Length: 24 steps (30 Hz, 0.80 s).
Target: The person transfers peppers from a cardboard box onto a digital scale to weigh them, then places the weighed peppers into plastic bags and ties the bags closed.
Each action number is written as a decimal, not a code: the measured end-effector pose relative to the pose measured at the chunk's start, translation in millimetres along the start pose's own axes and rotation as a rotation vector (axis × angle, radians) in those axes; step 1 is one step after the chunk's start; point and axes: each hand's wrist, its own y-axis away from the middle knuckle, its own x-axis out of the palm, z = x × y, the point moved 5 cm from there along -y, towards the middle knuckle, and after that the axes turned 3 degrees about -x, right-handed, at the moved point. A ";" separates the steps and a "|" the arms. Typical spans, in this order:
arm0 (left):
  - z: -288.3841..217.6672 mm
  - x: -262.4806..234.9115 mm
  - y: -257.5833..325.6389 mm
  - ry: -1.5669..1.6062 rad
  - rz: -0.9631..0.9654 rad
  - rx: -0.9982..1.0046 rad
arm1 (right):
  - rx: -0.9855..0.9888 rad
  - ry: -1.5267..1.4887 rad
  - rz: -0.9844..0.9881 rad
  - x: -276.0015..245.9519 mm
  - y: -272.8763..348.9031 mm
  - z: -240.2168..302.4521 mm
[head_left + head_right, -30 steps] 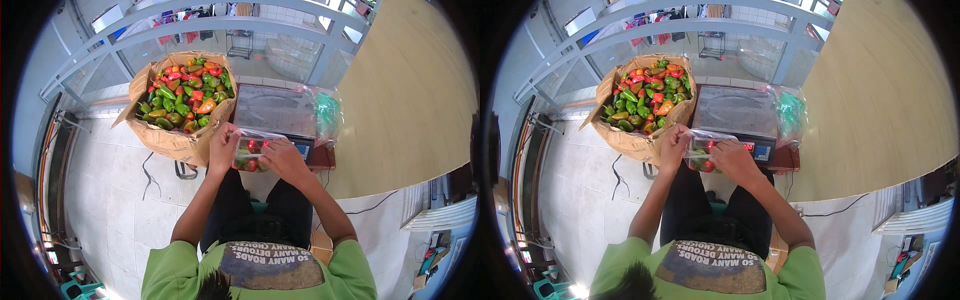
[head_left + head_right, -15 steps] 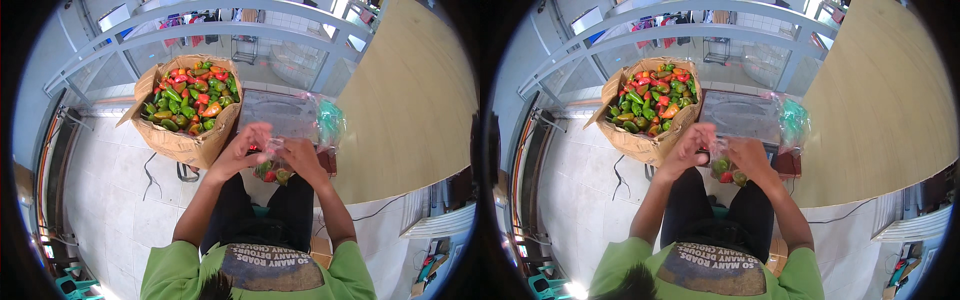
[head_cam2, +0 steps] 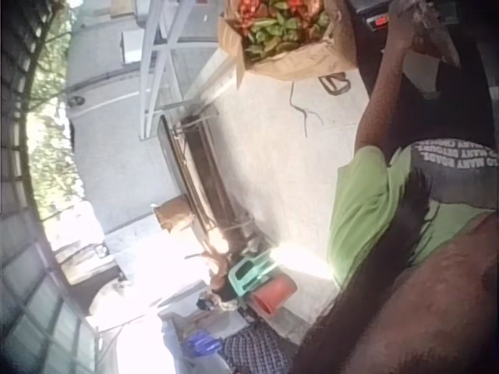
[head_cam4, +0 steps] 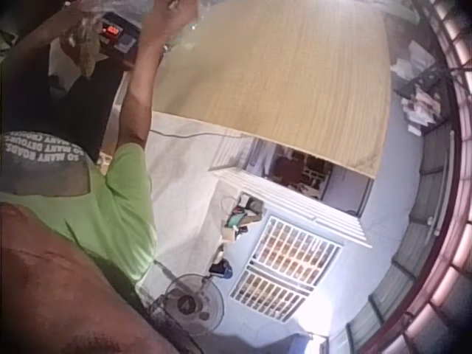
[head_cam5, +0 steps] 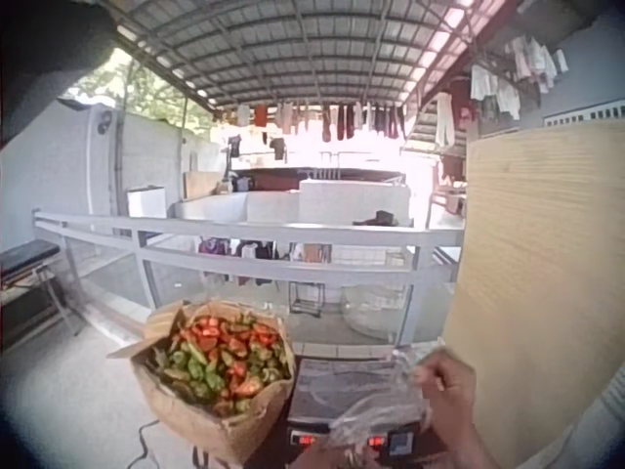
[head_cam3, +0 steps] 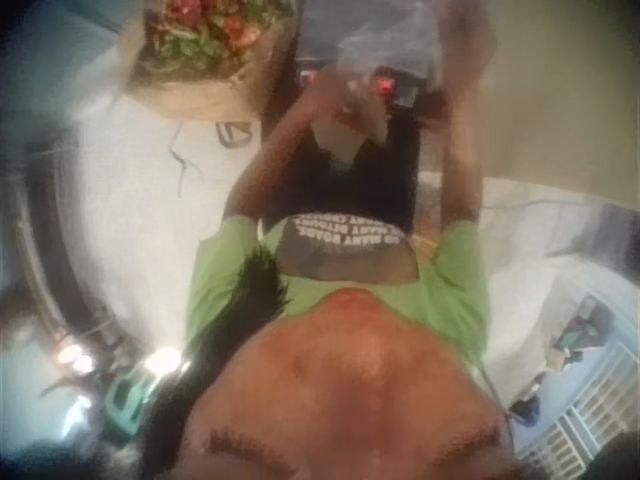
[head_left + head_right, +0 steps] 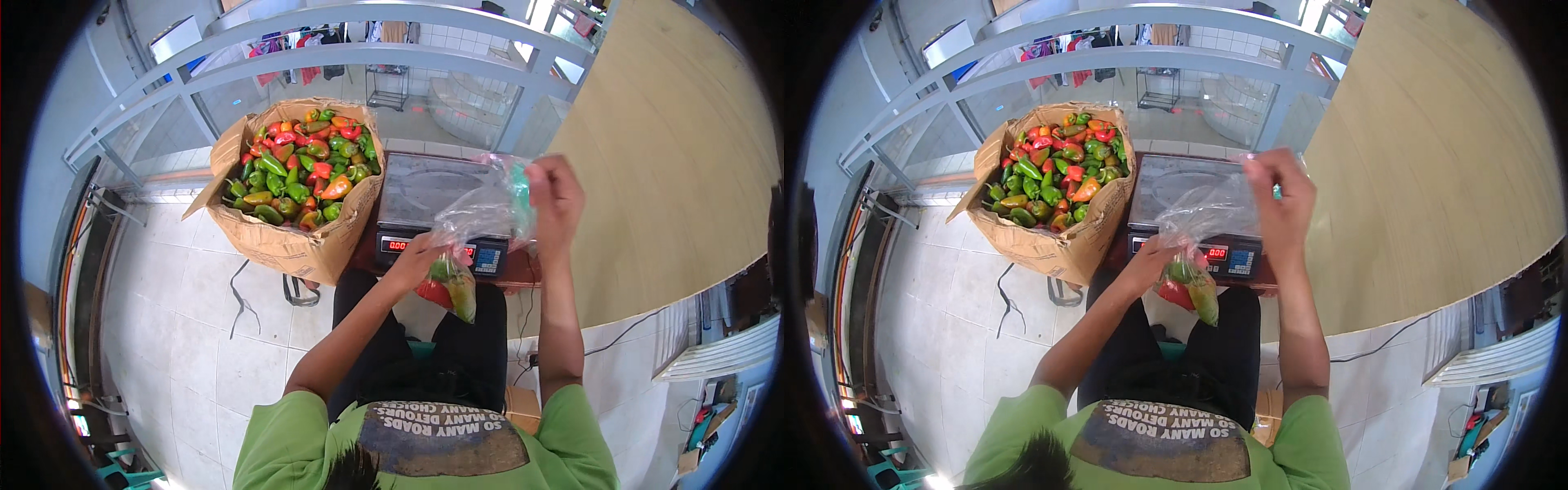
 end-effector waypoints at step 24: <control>-178.7 -21.4 -9.5 -0.002 -0.119 0.384 | 0.592 -0.425 0.452 89.7 113.5 -89.7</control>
